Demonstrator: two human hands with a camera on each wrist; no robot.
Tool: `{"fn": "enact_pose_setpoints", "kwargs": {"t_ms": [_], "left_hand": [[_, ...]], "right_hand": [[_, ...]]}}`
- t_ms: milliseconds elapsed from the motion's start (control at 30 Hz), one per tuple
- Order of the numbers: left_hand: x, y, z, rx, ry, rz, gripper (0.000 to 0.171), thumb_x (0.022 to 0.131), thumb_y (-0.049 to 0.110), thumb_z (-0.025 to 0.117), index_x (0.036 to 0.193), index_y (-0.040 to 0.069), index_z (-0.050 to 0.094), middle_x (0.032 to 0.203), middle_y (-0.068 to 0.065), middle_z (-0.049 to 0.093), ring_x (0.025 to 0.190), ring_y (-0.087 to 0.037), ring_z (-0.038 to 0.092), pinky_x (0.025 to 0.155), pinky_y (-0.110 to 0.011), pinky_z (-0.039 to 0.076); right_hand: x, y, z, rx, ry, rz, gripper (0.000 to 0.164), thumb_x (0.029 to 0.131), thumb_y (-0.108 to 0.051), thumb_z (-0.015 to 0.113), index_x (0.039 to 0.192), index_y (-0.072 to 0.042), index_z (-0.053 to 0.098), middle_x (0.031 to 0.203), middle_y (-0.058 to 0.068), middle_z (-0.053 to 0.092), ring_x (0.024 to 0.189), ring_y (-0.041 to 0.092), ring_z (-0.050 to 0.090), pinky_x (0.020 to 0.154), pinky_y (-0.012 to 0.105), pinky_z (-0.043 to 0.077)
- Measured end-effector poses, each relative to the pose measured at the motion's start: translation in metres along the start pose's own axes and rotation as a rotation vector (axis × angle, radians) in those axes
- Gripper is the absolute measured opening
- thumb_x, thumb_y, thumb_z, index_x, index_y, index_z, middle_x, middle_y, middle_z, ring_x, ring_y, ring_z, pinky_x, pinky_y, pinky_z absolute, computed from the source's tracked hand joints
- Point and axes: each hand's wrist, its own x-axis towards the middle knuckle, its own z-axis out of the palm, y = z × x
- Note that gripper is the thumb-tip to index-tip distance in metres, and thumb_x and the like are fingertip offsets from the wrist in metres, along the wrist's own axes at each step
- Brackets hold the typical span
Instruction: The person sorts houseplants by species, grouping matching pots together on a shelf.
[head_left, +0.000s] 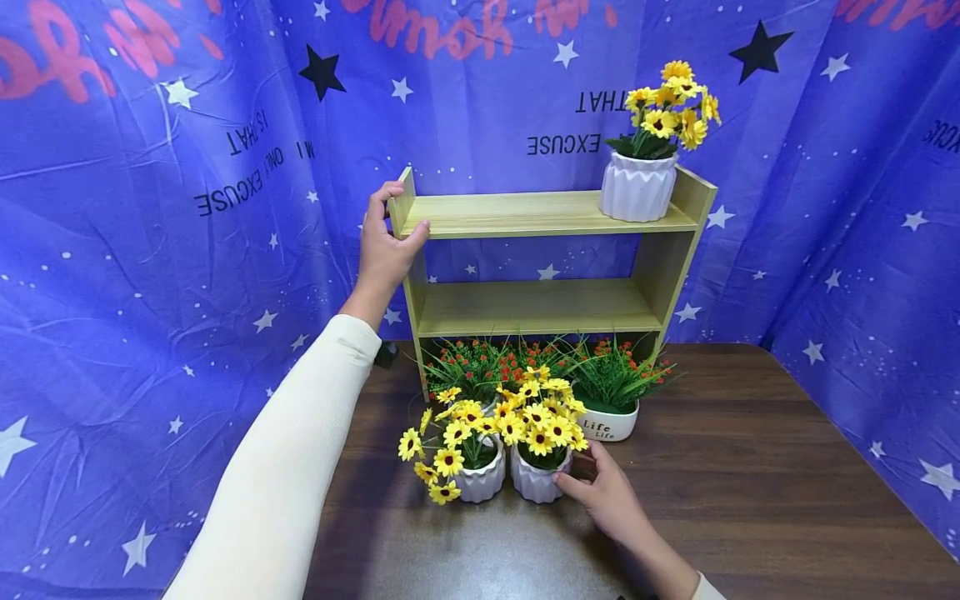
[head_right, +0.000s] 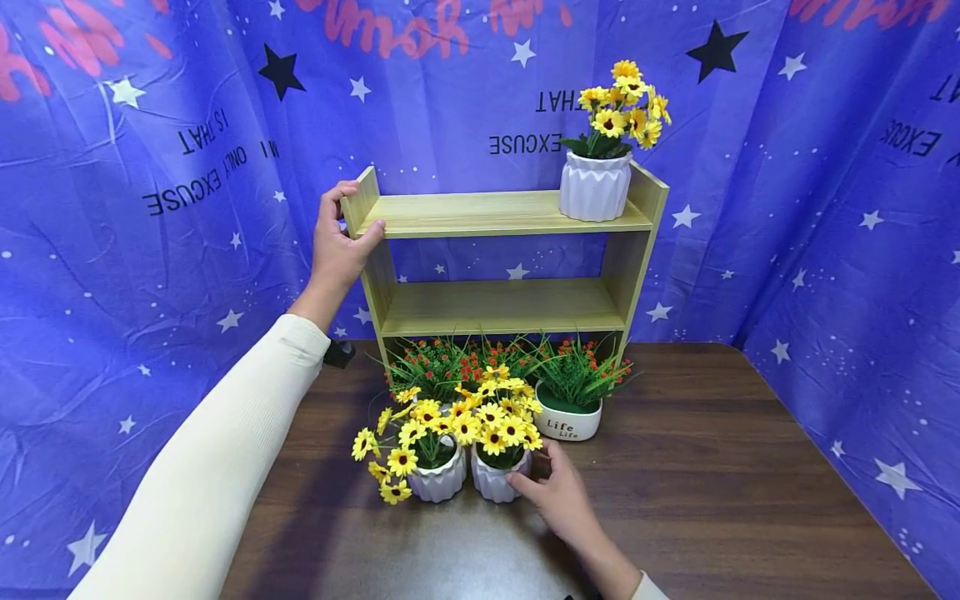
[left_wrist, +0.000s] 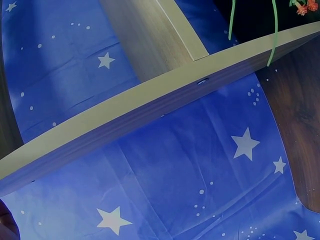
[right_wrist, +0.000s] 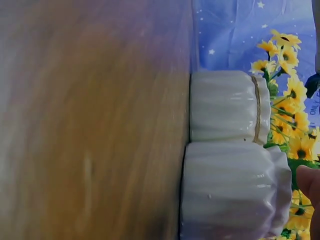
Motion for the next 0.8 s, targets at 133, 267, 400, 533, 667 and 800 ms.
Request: {"fn": "enact_pose_setpoints", "kwargs": {"t_ms": [133, 267, 400, 533, 667, 800], "left_hand": [[0.001, 0.000, 0.000, -0.005, 0.001, -0.003, 0.054, 0.081, 0.007, 0.075, 0.129, 0.007, 0.050, 0.142, 0.002, 0.049, 0.116, -0.021, 0.049, 0.087, -0.034, 0.045], [0.001, 0.000, 0.000, -0.011, -0.001, -0.006, 0.054, 0.081, 0.007, 0.075, 0.129, 0.007, 0.050, 0.143, 0.002, 0.048, 0.116, -0.020, 0.049, 0.085, -0.031, 0.045], [0.000, 0.002, 0.000, -0.016, -0.004, -0.009, 0.055, 0.080, 0.006, 0.075, 0.129, 0.006, 0.050, 0.143, 0.002, 0.048, 0.116, -0.020, 0.050, 0.084, -0.031, 0.045], [0.000, 0.002, -0.001, -0.014, 0.003, -0.005, 0.054, 0.081, 0.006, 0.075, 0.129, 0.006, 0.050, 0.142, 0.002, 0.049, 0.115, -0.020, 0.050, 0.084, -0.031, 0.045], [0.000, 0.001, 0.000, -0.016, 0.007, -0.006, 0.055, 0.081, 0.006, 0.075, 0.130, 0.005, 0.050, 0.141, 0.001, 0.050, 0.114, -0.020, 0.050, 0.084, -0.031, 0.045], [0.000, 0.000, 0.000, -0.012, 0.006, -0.013, 0.055, 0.080, 0.007, 0.075, 0.130, 0.006, 0.050, 0.141, 0.001, 0.050, 0.114, -0.020, 0.050, 0.085, -0.033, 0.045]], "right_hand": [[0.002, 0.002, 0.004, -0.045, 0.004, 0.009, 0.071, 0.077, -0.014, 0.084, 0.137, -0.003, 0.049, 0.131, 0.020, 0.060, 0.121, 0.035, 0.056, 0.101, 0.051, 0.042], [0.004, 0.002, 0.009, -0.056, 0.001, 0.006, 0.078, 0.075, -0.014, 0.085, 0.140, -0.003, 0.044, 0.136, 0.022, 0.055, 0.125, 0.038, 0.052, 0.104, 0.056, 0.037], [0.006, 0.003, 0.015, -0.011, -0.009, 0.001, 0.088, 0.072, -0.012, 0.087, 0.144, -0.003, 0.037, 0.140, 0.024, 0.050, 0.128, 0.040, 0.048, 0.107, 0.056, 0.034], [0.007, 0.004, 0.021, -0.010, -0.011, -0.008, 0.094, 0.070, -0.011, 0.088, 0.146, -0.001, 0.033, 0.141, 0.026, 0.049, 0.129, 0.042, 0.047, 0.108, 0.056, 0.032], [0.009, 0.003, 0.026, -0.085, 0.000, -0.019, 0.097, 0.068, -0.016, 0.090, 0.144, 0.003, 0.033, 0.138, 0.028, 0.050, 0.126, 0.043, 0.048, 0.108, 0.056, 0.032], [0.011, 0.002, 0.030, -0.116, 0.004, -0.022, 0.098, 0.067, -0.018, 0.091, 0.143, 0.005, 0.033, 0.138, 0.028, 0.049, 0.128, 0.043, 0.047, 0.110, 0.056, 0.030]]}}
